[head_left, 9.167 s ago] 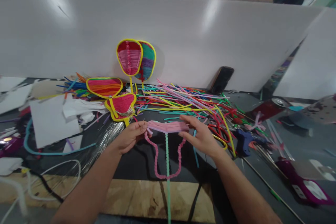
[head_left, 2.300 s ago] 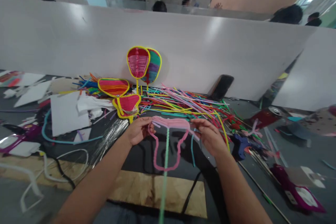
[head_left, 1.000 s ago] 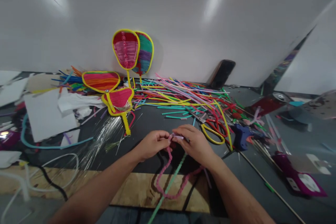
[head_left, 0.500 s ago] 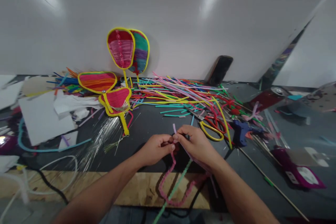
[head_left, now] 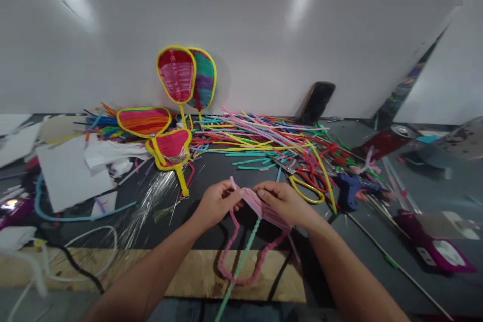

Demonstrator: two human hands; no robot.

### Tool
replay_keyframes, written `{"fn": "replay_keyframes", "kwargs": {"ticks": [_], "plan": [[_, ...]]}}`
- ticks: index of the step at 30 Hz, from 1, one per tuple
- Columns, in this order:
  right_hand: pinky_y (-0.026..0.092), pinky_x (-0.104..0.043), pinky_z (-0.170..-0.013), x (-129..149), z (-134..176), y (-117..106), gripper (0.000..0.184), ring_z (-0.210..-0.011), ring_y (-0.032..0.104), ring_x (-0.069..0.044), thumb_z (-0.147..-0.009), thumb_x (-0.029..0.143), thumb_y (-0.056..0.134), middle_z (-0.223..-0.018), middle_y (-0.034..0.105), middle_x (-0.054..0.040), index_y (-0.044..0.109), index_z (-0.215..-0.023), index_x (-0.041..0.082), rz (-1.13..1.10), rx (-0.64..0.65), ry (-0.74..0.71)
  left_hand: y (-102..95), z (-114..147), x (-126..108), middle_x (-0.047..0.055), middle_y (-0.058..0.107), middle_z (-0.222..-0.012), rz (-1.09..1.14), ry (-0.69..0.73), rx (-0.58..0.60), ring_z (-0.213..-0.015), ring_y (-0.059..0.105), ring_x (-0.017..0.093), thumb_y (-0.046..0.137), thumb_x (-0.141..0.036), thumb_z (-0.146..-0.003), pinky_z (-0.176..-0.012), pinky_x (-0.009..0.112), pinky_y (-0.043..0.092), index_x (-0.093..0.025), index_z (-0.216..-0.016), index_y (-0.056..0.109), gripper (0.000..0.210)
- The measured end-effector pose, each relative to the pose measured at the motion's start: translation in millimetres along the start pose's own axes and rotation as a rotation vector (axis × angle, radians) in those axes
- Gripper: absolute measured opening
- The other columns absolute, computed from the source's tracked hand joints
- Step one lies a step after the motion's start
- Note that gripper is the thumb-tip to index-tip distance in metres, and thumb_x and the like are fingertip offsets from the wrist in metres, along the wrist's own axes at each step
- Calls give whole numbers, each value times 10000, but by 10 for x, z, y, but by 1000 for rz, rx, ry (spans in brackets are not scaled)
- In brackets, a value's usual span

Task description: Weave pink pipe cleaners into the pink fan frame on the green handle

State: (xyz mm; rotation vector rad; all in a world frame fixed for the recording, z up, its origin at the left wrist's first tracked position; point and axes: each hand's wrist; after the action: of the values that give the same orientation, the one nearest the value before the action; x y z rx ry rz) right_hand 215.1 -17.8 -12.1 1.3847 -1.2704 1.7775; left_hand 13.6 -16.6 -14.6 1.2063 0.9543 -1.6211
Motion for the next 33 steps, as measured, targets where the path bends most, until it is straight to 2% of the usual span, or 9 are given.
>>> {"fn": "replay_keyframes", "kwargs": {"ticks": [6, 9, 11, 13, 16, 21, 25, 29, 33], "plan": [[503, -309, -751, -147, -59, -62, 411, -867, 640, -185, -831, 539, 499, -922, 688, -70, 644, -978, 184, -369, -260, 147, -278, -114, -67, 3, 644, -583, 238, 17, -298, -517, 577, 109, 725, -450, -635, -540, 218, 457, -128, -722, 616, 351], [515, -291, -676, -169, -69, -83, 496, -805, 647, -184, -818, 602, 471, -910, 691, -95, 654, -968, 167, -520, -193, 218, -440, -182, -61, -13, 624, -547, 370, 23, -361, -484, 554, 82, 764, -415, -594, -500, 184, 434, -126, -715, 612, 349], [515, -281, -657, -172, -71, -69, 509, -767, 646, -171, -817, 613, 465, -911, 689, -97, 651, -982, 169, -583, -146, 213, -497, -209, -44, -14, 625, -545, 418, 31, -374, -473, 547, 70, 770, -393, -592, -488, 169, 424, -124, -720, 611, 337], [515, -279, -665, -169, -74, -40, 485, -770, 644, -163, -811, 608, 483, -934, 683, -84, 642, -1004, 192, -601, -162, 182, -518, -223, -27, -13, 631, -545, 455, 35, -388, -468, 545, 66, 778, -380, -580, -486, 164, 424, -124, -717, 608, 336], [514, -286, -687, -152, -85, 7, 457, -786, 635, -160, -796, 594, 519, -930, 674, -62, 640, -1003, 205, -564, -203, 148, -510, -230, -16, -11, 634, -537, 468, 26, -400, -457, 540, 65, 788, -380, -556, -474, 161, 418, -122, -693, 600, 347], [463, -235, -609, -147, -120, 49, 368, -635, 561, -105, -705, 434, 692, -791, 650, -8, 640, -960, 173, -450, -210, 114, -470, -227, -13, -12, 628, -532, 439, 10, -372, -457, 540, 64, 780, -371, -576, -471, 158, 418, -118, -691, 602, 330], [448, -240, -613, -204, -134, 69, 296, -637, 553, -109, -736, 370, 654, -776, 643, -9, 627, -943, 160, -367, -256, 72, -430, -228, -3, -10, 635, -562, 460, -18, -345, -470, 564, 78, 765, -377, -605, -484, 172, 447, -124, -733, 596, 330], [473, -276, -703, -243, -128, 90, 333, -740, 589, -137, -759, 322, 625, -903, 652, -34, 589, -1056, 176, -152, -345, -34, -367, -215, -16, 7, 670, -634, 495, -55, -256, -538, 626, 128, 717, -388, -676, -552, 240, 517, -147, -802, 578, 306], [474, -276, -705, -213, -114, 97, 253, -724, 603, -145, -787, 317, 593, -856, 667, -24, 627, -1005, 194, 118, -351, -76, -293, -191, -17, 28, 710, -737, 585, -107, -140, -652, 676, 174, 700, -247, -717, -654, 319, 554, -169, -853, 565, 207]]}}
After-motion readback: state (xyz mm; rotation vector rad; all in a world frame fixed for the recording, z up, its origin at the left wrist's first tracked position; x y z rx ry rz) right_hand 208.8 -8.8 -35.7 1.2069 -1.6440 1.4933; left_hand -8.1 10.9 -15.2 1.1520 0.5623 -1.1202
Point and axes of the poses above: each hand's wrist, its own z-axis away from the middle knuckle, its own y-axis out of the palm, x = y × z
